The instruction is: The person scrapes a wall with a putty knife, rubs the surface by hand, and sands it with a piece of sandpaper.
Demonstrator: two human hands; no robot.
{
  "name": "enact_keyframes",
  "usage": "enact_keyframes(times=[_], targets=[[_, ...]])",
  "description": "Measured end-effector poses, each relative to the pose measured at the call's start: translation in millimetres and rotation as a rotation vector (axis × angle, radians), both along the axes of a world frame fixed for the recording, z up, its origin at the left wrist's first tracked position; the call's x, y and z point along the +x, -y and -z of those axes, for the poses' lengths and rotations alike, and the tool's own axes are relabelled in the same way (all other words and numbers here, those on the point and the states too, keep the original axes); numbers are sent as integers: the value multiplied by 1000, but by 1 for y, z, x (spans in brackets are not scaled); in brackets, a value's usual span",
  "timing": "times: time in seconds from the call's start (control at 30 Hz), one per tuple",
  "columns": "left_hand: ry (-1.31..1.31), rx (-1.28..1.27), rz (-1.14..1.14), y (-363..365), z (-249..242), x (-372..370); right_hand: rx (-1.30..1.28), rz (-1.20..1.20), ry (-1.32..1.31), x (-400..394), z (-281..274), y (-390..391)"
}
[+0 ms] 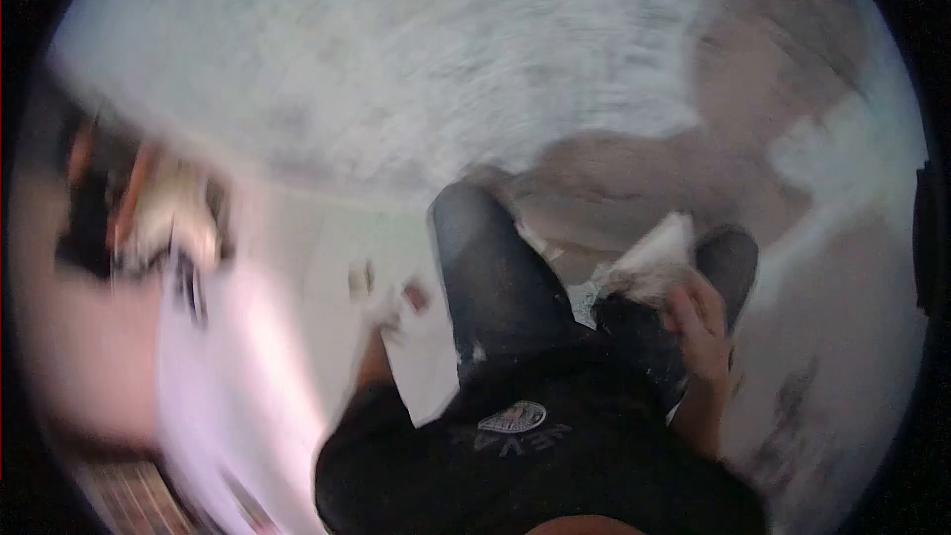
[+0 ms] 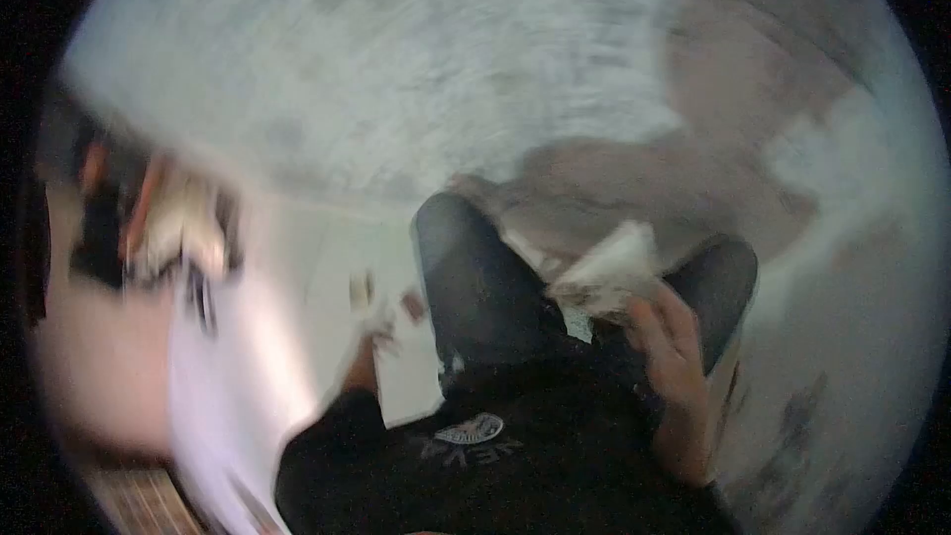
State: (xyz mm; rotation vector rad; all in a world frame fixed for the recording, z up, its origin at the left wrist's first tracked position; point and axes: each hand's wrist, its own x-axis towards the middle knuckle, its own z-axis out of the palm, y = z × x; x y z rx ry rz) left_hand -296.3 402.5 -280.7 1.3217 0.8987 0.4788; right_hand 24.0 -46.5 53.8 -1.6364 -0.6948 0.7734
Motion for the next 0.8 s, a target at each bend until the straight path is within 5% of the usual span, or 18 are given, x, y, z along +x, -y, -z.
enact_keyframes(times=[0.1, 0.2, 0.57, 0.8], targets=[[-70, 154, 424, -64, -72, 118, -101, -4, 67, -13, -1, -3], [-169, 189, 638, -71, -80, 127, -124, 59, 83, -24, 17, 8], [-217, 149, 443, 3, -13, -17, 19, 106, 58, -14, 41, 46], [-201, 83, 272, 27, 14, -61, 231, 593, 80, 24, 42, 79]])
